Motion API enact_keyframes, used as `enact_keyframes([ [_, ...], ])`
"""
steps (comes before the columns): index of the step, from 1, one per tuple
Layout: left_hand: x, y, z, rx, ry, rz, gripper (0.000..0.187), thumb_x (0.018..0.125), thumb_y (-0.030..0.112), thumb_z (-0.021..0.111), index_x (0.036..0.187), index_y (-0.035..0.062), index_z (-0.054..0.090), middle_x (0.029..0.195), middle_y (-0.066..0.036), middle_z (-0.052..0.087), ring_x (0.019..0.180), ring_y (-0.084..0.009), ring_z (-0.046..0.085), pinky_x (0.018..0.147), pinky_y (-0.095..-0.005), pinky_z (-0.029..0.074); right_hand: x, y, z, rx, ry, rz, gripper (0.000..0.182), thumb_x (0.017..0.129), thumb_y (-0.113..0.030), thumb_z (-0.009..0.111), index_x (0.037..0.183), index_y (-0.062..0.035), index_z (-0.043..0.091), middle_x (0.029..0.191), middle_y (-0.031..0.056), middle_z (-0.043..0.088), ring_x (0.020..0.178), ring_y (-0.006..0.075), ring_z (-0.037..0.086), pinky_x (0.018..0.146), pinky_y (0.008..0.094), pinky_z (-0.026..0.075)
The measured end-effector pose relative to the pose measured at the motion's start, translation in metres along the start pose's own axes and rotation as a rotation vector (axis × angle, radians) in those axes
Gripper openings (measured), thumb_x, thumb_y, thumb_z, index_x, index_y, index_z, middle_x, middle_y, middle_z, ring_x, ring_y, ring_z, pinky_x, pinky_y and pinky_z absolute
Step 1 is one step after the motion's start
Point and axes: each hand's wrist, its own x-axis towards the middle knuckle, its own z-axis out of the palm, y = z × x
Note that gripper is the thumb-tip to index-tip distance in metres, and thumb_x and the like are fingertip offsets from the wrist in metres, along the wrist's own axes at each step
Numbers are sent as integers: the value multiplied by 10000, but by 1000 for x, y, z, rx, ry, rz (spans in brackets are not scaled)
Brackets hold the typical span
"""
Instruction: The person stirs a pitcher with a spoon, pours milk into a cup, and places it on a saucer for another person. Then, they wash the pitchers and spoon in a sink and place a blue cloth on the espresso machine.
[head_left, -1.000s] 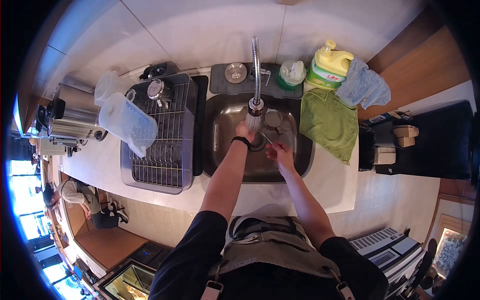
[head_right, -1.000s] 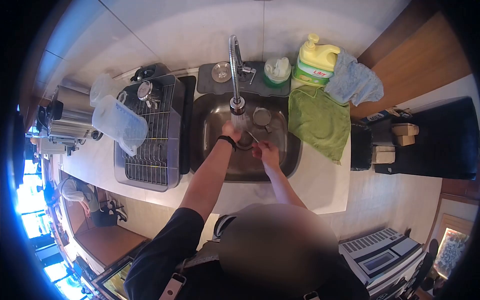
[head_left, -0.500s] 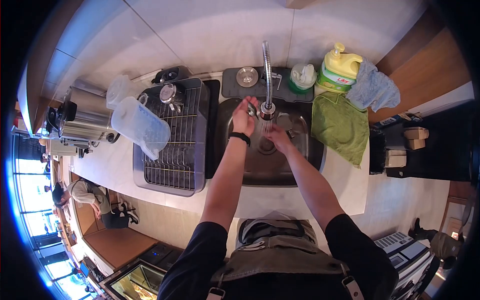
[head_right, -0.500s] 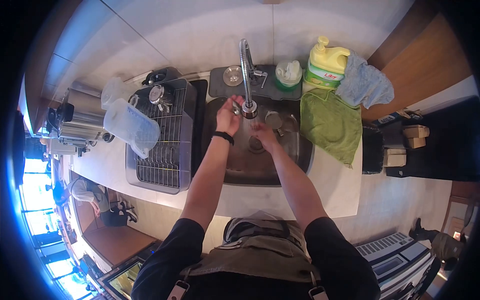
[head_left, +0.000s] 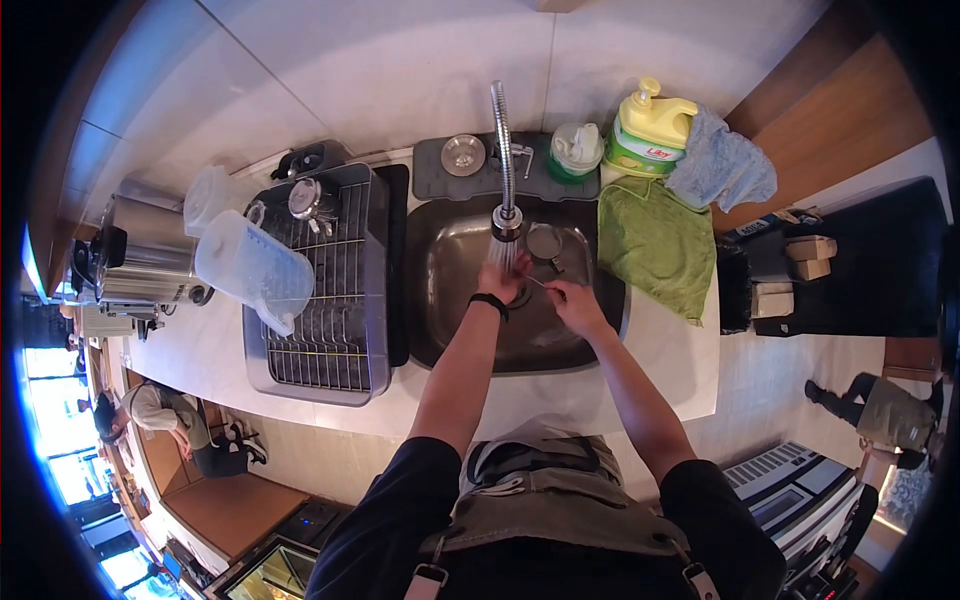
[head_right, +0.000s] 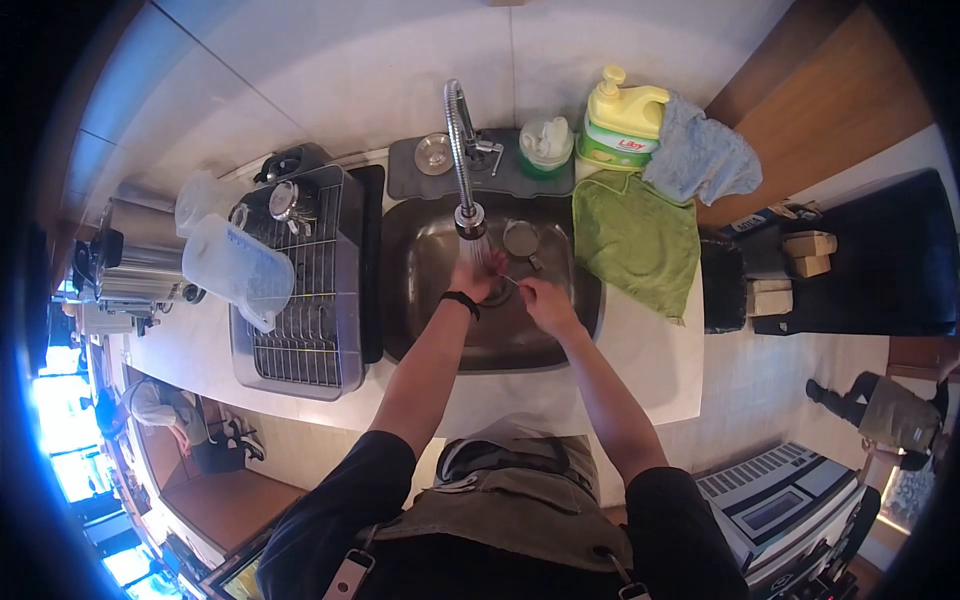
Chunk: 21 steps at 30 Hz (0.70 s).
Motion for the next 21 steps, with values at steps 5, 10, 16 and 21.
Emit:
enact_keyframes([
  [5, -9, 36, -1, 813, -179, 155, 310, 966, 119, 617, 1265, 42, 633, 1233, -114, 682, 1198, -280, 621, 1013, -453, 517, 4, -7, 19, 27, 115, 28, 232, 946, -133, 686, 1171, -87, 720, 1010, 163, 752, 935, 351, 722, 831, 438, 558],
  [10, -62, 74, 69, 623, -3, 393, 249, 1001, 28, 557, 1203, -28, 693, 1185, -95, 699, 1122, -191, 639, 1019, -358, 481, 76, 8, 74, 588, -132, 120, 221, 959, -130, 708, 1165, -50, 713, 1056, 92, 769, 927, 216, 737, 822, 354, 566],
  [16, -80, 102, 83, 610, -111, 588, 261, 1040, 79, 607, 1274, -20, 668, 1186, -81, 701, 1097, -161, 641, 987, -305, 485, 109, -16, 75, 1189, -306, 175, 257, 1014, -169, 656, 1232, -32, 671, 1126, 68, 744, 860, 137, 708, 754, 283, 550],
  [21, -63, 66, 55, 539, -95, 307, 291, 1067, 119, 503, 1297, -6, 631, 1178, -117, 693, 1062, -220, 665, 958, -373, 528, 56, -2, 9, 1082, -535, 285, 291, 1043, -216, 614, 1267, -37, 661, 1081, 64, 746, 822, 120, 702, 706, 266, 530],
])
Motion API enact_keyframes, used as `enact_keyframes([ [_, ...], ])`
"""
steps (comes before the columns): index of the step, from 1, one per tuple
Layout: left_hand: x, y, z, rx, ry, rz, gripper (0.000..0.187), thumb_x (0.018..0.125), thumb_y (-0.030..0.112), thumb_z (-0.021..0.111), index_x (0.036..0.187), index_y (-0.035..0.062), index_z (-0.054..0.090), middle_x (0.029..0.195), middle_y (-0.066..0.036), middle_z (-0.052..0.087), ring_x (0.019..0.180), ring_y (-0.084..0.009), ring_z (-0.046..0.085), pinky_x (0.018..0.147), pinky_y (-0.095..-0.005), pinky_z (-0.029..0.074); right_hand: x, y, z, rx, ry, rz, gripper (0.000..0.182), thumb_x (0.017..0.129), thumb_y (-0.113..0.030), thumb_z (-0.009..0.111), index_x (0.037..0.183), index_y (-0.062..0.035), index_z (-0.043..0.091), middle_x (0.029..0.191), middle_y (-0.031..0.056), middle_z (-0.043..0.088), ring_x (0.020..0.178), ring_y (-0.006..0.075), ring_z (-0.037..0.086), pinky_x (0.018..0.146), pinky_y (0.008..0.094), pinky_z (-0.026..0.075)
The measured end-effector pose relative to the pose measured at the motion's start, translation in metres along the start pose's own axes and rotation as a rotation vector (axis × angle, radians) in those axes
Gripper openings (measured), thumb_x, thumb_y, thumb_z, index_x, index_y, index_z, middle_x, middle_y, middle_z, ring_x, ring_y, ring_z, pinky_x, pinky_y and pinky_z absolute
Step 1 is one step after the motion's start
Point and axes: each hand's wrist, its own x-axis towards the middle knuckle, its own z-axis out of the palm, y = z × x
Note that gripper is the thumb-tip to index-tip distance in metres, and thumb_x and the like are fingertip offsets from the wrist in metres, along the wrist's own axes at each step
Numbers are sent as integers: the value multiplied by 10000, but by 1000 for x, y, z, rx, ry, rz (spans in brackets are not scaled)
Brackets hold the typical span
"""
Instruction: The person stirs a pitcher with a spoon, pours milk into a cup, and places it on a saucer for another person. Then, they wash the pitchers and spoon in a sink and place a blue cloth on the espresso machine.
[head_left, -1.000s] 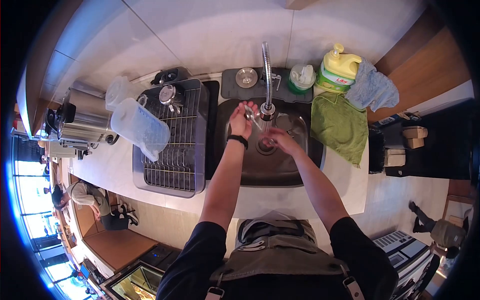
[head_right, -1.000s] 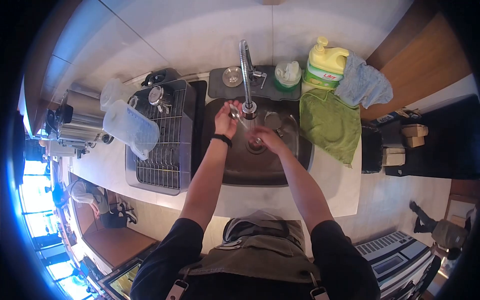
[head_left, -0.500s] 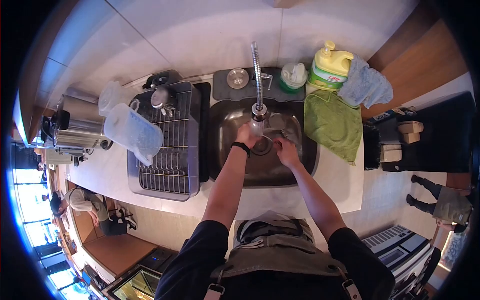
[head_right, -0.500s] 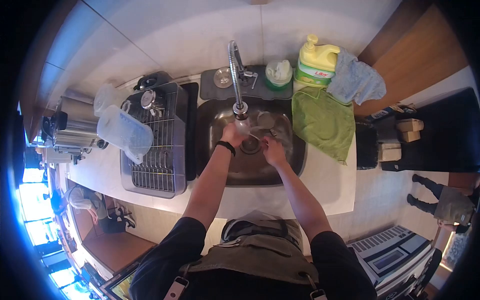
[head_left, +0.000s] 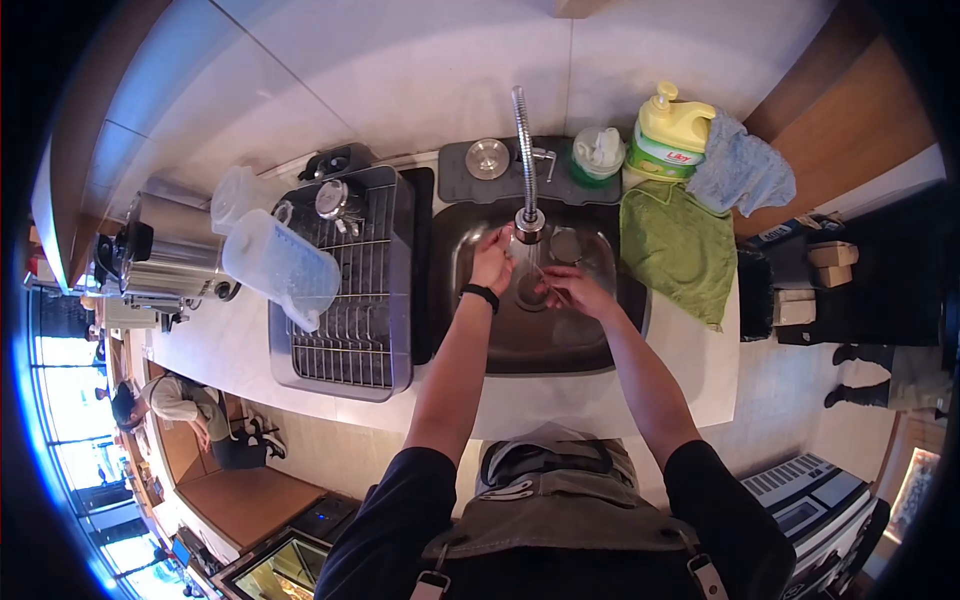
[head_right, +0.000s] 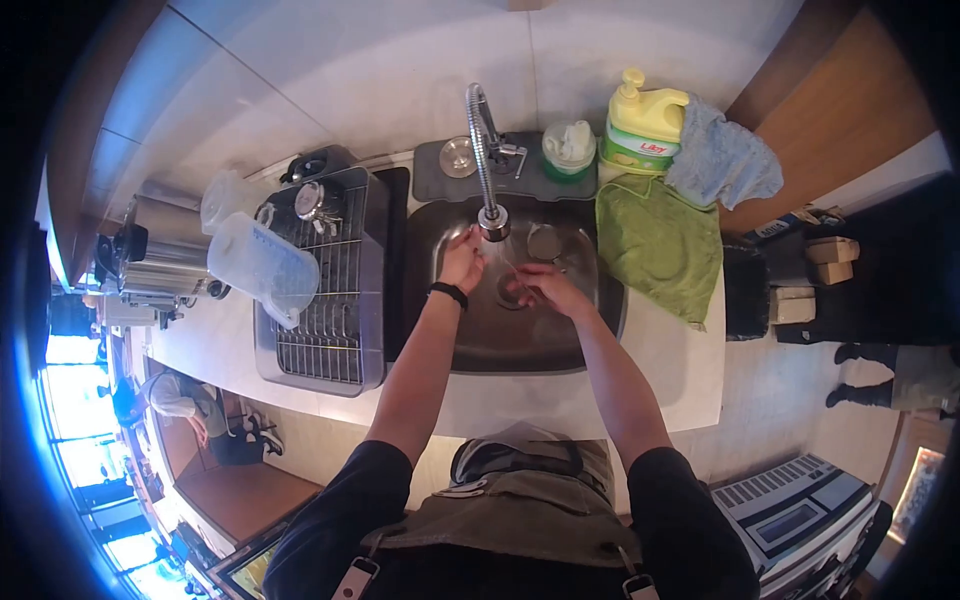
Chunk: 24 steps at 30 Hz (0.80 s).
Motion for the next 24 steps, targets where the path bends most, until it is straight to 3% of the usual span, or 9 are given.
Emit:
enact_keyframes([
  [4, 17, -79, -11, -316, -61, -148, 353, 1057, 173, 374, 1264, 4, 604, 1109, -141, 693, 1049, -300, 669, 938, -468, 539, -35, 14, -7, -595, 306, -13, 277, 1048, -225, 595, 1251, -65, 693, 1046, 98, 741, 858, 195, 719, 727, 340, 539],
  [7, 30, -105, -24, -503, -148, -255, 381, 1062, 198, 317, 1281, -7, 552, 1140, -172, 671, 1076, -357, 660, 1014, -529, 516, -51, 30, 8, -992, 584, -278, 263, 1041, -211, 590, 1247, -100, 709, 1047, 160, 726, 950, 303, 714, 821, 417, 543],
  [8, 37, -110, -30, -553, -192, -284, 381, 1068, 203, 306, 1285, -14, 531, 1158, -182, 662, 1084, -375, 655, 1046, -544, 506, -52, 29, 12, -995, 603, -299, 263, 1039, -208, 589, 1252, -112, 709, 1065, 178, 719, 986, 332, 704, 857, 427, 537],
  [10, 20, -75, -8, -446, -18, -347, 399, 1057, 201, 318, 1274, -11, 577, 1156, -171, 678, 1118, -361, 652, 1006, -527, 516, -52, 29, 21, -995, 631, -342, 267, 1033, -201, 589, 1262, -134, 708, 1101, 213, 706, 1057, 388, 683, 929, 448, 524],
  [11, 17, -57, 0, -392, 70, -374, 409, 1052, 200, 323, 1268, -10, 601, 1155, -165, 686, 1135, -355, 650, 986, -519, 522, -47, 28, 24, -937, 630, -331, 265, 1032, -206, 597, 1256, -121, 711, 1111, 194, 715, 1056, 357, 690, 929, 427, 528],
  [14, 40, -32, -23, -329, -75, -352, 359, 1079, 172, 372, 1266, -4, 622, 1177, -121, 701, 1120, -334, 660, 969, -480, 534, -7, 39, 15, -682, 579, -323, 268, 1026, -216, 628, 1238, -81, 720, 1135, 135, 739, 1055, 261, 702, 928, 363, 536],
  [15, 35, -14, -23, -284, -26, -314, 270, 1074, 136, 507, 1257, -15, 637, 1164, -115, 716, 1059, -285, 692, 930, -431, 563, 28, 63, -3, -543, 527, -338, 271, 1022, -219, 642, 1231, -67, 722, 1139, 115, 744, 1053, 226, 700, 925, 342, 536],
  [19, 2, 45, 1, -169, -16, 64, 255, 1031, 140, 654, 1210, -40, 639, 1120, -162, 726, 951, -221, 725, 845, -353, 601, 75, 43, 7, -117, 268, -337, 280, 1001, -221, 692, 1205, -32, 728, 1115, 36, 749, 1020, 88, 662, 868, 254, 521],
  [24, -3, 51, 0, -225, 16, 136, 279, 1076, 246, 585, 1228, 16, 629, 1161, -109, 721, 1015, -203, 714, 844, -348, 601, 35, -15, 18, -124, -63, -145, 319, 1004, -258, 690, 1239, -44, 724, 1053, 31, 762, 832, 54, 660, 711, 231, 501],
])
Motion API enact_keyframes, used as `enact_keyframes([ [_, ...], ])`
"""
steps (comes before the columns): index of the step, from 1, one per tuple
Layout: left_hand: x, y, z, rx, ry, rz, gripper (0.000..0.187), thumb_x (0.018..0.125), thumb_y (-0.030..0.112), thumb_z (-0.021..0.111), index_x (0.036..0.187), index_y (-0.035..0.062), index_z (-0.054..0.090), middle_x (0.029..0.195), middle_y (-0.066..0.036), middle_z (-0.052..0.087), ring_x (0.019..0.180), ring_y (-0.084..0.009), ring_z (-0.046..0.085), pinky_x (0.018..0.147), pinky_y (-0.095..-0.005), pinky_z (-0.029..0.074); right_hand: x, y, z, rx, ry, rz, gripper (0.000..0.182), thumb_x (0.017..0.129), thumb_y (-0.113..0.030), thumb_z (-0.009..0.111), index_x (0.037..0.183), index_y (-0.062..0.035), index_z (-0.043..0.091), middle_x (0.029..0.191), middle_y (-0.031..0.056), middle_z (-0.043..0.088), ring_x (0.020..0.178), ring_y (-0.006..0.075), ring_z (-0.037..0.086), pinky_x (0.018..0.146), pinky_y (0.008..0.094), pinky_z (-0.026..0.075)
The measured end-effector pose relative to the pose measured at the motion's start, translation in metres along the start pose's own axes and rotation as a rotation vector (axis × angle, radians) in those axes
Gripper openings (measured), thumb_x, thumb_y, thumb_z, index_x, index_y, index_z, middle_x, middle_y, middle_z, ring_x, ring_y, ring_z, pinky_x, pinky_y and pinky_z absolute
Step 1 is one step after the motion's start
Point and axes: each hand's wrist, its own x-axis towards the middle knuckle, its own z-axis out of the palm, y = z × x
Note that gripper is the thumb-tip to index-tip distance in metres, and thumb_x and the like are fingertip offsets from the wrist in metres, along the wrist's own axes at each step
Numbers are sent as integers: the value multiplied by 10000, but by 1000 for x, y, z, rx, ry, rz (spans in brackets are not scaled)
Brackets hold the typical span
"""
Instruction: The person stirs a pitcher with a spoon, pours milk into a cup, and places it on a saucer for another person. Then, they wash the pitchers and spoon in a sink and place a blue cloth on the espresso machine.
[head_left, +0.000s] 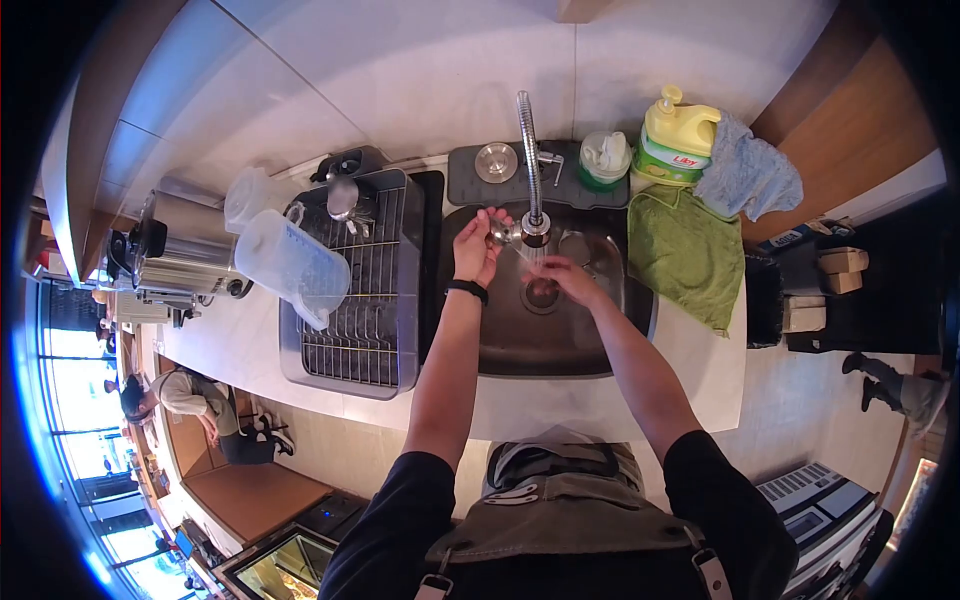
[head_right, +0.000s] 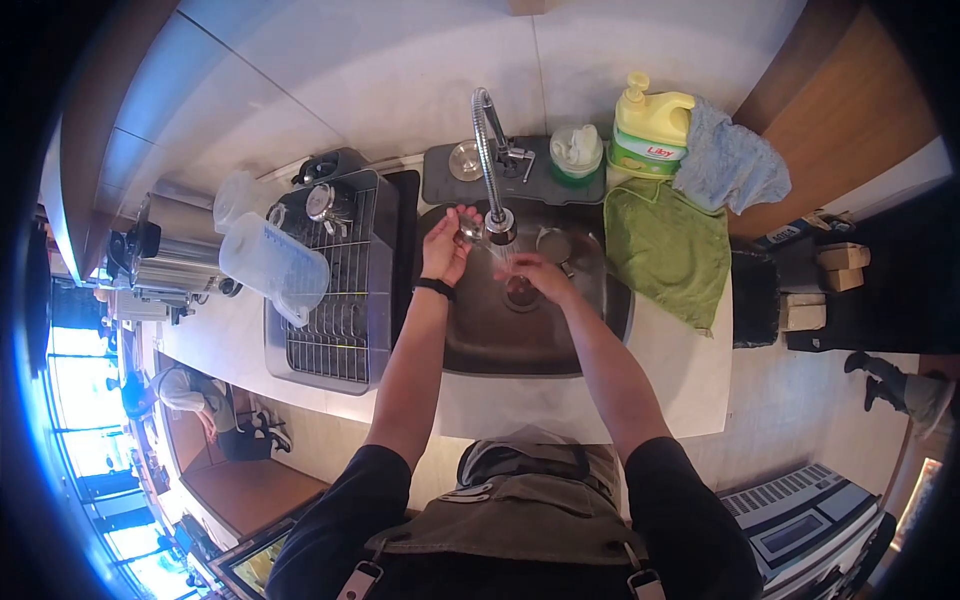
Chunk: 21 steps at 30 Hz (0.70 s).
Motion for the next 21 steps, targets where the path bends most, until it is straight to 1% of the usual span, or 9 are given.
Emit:
enact_keyframes([
  [1, 3, -16, -9, -44, 12, -23, 285, 1079, 260, 579, 1229, 24, 631, 1155, -113, 721, 1016, -206, 714, 843, -356, 600, -13, -8, -2, -28, -34, 54, 339, 1008, -277, 686, 1248, -41, 721, 1044, 24, 764, 792, 45, 655, 679, 226, 494],
  [4, 21, -75, -45, -90, 86, -212, 244, 1075, 185, 537, 1237, 34, 639, 1123, -135, 720, 1022, -238, 707, 841, -389, 579, -46, -10, -12, -543, 218, 69, 341, 1006, -310, 663, 1242, -73, 725, 1015, 76, 775, 745, 186, 720, 672, 329, 551],
  [5, 15, -95, -40, -144, 145, -312, 226, 1057, 123, 530, 1228, 32, 648, 1102, -137, 723, 1021, -246, 704, 835, -390, 571, -59, -10, -11, -769, 305, -4, 321, 1005, -305, 651, 1226, -85, 728, 1010, 100, 770, 773, 246, 724, 693, 373, 559],
  [7, 9, -119, -46, 46, 13, -299, 263, 996, 82, 520, 1229, 52, 637, 1124, -125, 710, 1040, -263, 690, 859, -500, 548, -85, -6, -6, -1213, 470, -157, 287, 1002, -293, 627, 1193, -108, 735, 999, 148, 759, 829, 366, 732, 737, 462, 573],
  [10, 4, -143, -38, 60, 58, -252, 337, 893, 9, 518, 1201, 48, 648, 1100, -103, 710, 1006, -264, 691, 860, -499, 543, -96, 1, 4, -1311, 575, -62, 244, 993, -261, 605, 1159, -131, 727, 1033, 209, 724, 910, 484, 681, 816, 557, 557],
  [13, 1, -148, -42, 240, 85, 40, 342, 841, -35, 545, 1152, 26, 674, 1043, -82, 724, 931, -271, 701, 831, -407, 544, -76, 31, -1, -1340, 538, -86, 259, 1003, -262, 581, 1153, -80, 686, 994, 196, 723, 848, 398, 724, 807, 491, 588],
  [15, 5, -136, -40, 497, 110, 295, 289, 834, -69, 570, 1071, 9, 717, 930, -47, 736, 845, -235, 699, 774, -322, 527, -33, 48, -9, -1080, 376, -72, 267, 1017, -284, 564, 1138, -67, 662, 954, 157, 716, 787, 308, 723, 739, 435, 589],
  [19, 2, -101, -29, 1046, 351, 330, 189, 973, 113, 591, 1036, 17, 741, 842, -16, 712, 814, -139, 650, 741, -343, 508, 34, 28, 18, -323, 345, 153, 270, 1041, -309, 539, 1081, -58, 631, 851, 60, 670, 658, 138, 642, 566, 317, 511],
  [21, 0, -83, -29, 825, 219, 274, 210, 1000, 152, 586, 1046, 15, 739, 852, -13, 708, 801, -135, 634, 727, -327, 494, 53, 26, 19, -156, 285, 144, 279, 1044, -331, 550, 1073, -65, 628, 837, 41, 663, 618, 120, 607, 519, 297, 459],
])
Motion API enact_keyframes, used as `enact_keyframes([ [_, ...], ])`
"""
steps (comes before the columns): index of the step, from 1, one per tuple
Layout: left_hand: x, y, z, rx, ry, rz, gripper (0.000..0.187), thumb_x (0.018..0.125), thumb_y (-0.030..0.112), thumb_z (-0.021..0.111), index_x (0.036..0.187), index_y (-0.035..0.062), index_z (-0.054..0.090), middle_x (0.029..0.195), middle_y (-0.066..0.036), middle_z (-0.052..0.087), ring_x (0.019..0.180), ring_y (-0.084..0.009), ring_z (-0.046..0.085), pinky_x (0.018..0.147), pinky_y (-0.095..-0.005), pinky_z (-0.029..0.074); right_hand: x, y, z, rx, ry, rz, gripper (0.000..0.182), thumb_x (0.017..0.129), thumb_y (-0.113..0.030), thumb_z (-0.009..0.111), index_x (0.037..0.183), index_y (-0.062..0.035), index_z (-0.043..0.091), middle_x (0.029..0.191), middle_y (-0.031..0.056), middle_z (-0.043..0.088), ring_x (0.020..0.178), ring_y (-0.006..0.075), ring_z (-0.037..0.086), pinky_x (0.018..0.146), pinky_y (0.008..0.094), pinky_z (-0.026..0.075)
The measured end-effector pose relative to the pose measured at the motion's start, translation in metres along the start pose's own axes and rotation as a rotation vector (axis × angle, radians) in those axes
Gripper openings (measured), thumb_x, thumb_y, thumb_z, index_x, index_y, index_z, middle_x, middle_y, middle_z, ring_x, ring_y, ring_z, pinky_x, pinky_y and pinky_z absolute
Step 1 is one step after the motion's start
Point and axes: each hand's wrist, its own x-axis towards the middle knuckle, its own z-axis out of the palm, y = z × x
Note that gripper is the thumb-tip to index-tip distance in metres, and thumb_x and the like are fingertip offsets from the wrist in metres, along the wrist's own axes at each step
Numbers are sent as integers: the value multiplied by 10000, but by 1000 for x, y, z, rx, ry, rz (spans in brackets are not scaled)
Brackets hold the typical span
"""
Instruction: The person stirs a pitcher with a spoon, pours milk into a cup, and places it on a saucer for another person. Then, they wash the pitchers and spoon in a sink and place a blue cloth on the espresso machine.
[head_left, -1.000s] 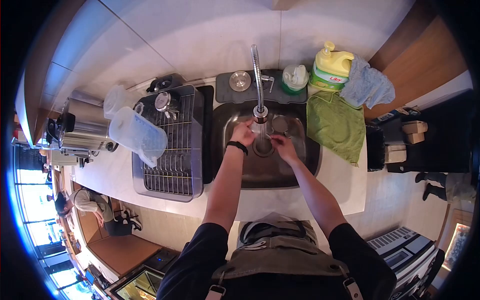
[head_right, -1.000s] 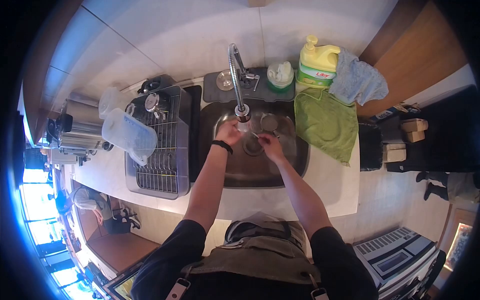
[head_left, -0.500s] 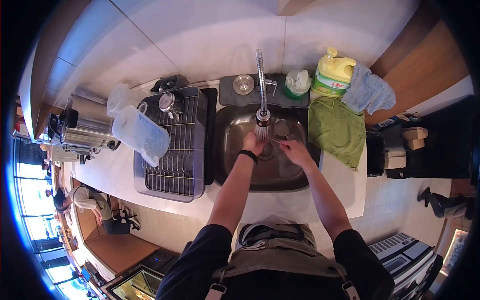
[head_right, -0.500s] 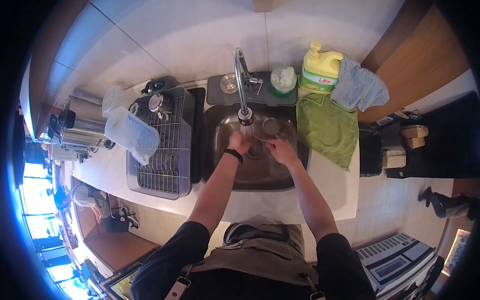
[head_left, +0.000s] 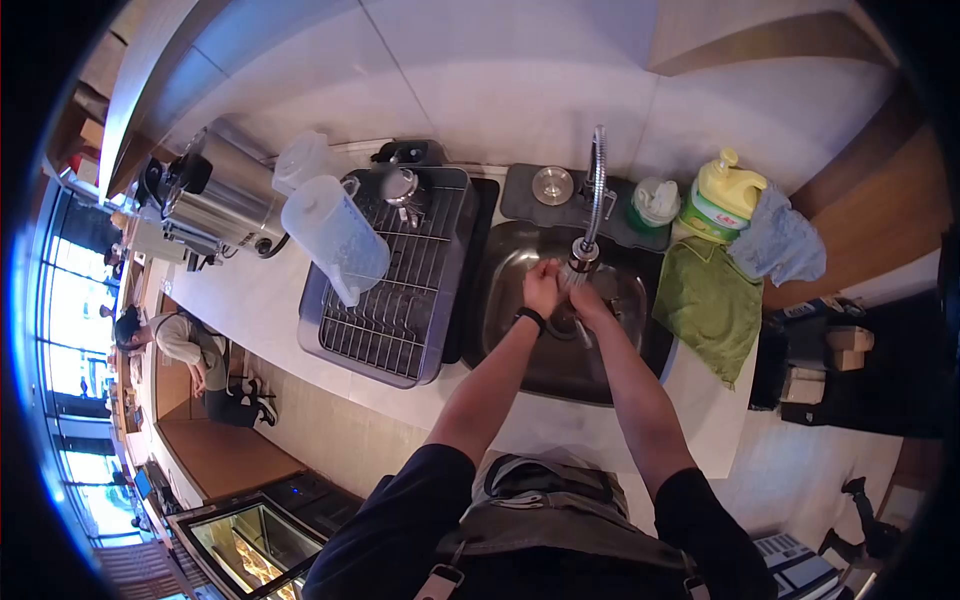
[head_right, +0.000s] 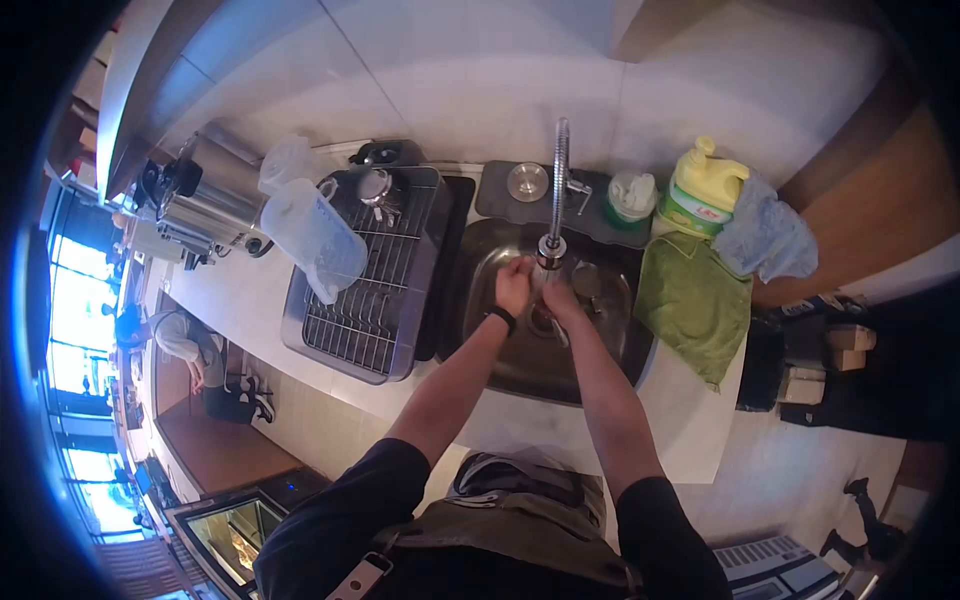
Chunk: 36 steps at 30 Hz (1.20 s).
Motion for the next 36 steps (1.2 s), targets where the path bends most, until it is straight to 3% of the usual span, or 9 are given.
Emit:
enact_keyframes([
  [1, 2, 1, -5, -117, -74, -24, 223, 1013, 172, 584, 1050, 14, 738, 857, -12, 706, 794, -133, 627, 720, -319, 487, 5, 4, -3, 87, -19, 9, 284, 1046, -342, 555, 1068, -68, 626, 830, 31, 660, 598, 112, 590, 496, 287, 433],
  [2, 7, -9, -20, -23, -180, 112, 315, 1052, 284, 569, 1144, 27, 727, 1072, -78, 753, 1018, -180, 676, 921, -352, 501, 8, 10, -5, 63, -7, 11, 274, 1047, -329, 557, 1062, -64, 622, 823, 29, 655, 587, 109, 578, 494, 284, 428],
  [4, -5, 6, -24, -403, -117, -257, 385, 1027, 244, 560, 1337, 36, 651, 1232, -74, 695, 1174, -192, 618, 1002, -368, 483, 10, 20, -7, 24, 31, 10, 253, 1048, -303, 561, 1048, -55, 614, 810, 25, 644, 566, 105, 554, 489, 279, 420],
  [10, -27, -107, -12, -398, -296, -640, 271, 1007, 216, 568, 1201, 55, 668, 1047, -41, 708, 874, -161, 662, 794, -306, 527, -61, 24, -32, -339, 184, -200, 158, 1047, -163, 528, 1090, -19, 575, 874, 103, 702, 724, 207, 699, 599, 350, 529],
  [12, -42, -131, 2, -603, -397, -748, 302, 1027, 241, 523, 1230, 75, 674, 1166, -86, 708, 986, -190, 667, 878, -326, 527, -91, 23, -34, -673, 285, -327, 155, 1032, -104, 519, 1144, -5, 557, 946, 152, 722, 831, 291, 735, 694, 394, 568],
  [16, -82, -74, 15, -644, -70, -841, 304, 1013, 224, 550, 1220, 34, 665, 1182, -98, 690, 997, -212, 642, 839, -360, 514, -149, -5, -21, -568, 221, -690, 240, 973, 76, 513, 1186, -20, 568, 1071, 208, 711, 1051, 384, 714, 876, 409, 573],
  [22, -74, -109, -14, -810, -38, -705, 263, 981, 212, 606, 1168, 53, 701, 1115, -70, 699, 971, -164, 617, 758, -328, 454, -162, -98, 54, -632, 105, -967, 280, 1006, 62, 513, 1257, -27, 599, 1130, 170, 715, 1043, 310, 731, 899, 389, 586],
  [29, -122, -3, -61, -520, -94, -525, 282, 965, 149, 618, 1228, 65, 675, 1086, -22, 669, 999, -149, 620, 851, -289, 462, -79, -323, 196, -180, 105, -1324, 237, 1100, -90, 483, 1292, 11, 577, 1074, 131, 732, 1027, 180, 721, 892, 328, 586],
  [36, -139, -2, -87, -481, -230, -308, 264, 975, 155, 652, 1204, 24, 662, 1115, -58, 683, 1082, -158, 632, 973, -292, 460, 76, -368, 296, -546, 150, -1216, 253, 1050, -44, 484, 1295, -56, 546, 1052, 232, 722, 1048, 340, 728, 894, 417, 557],
])
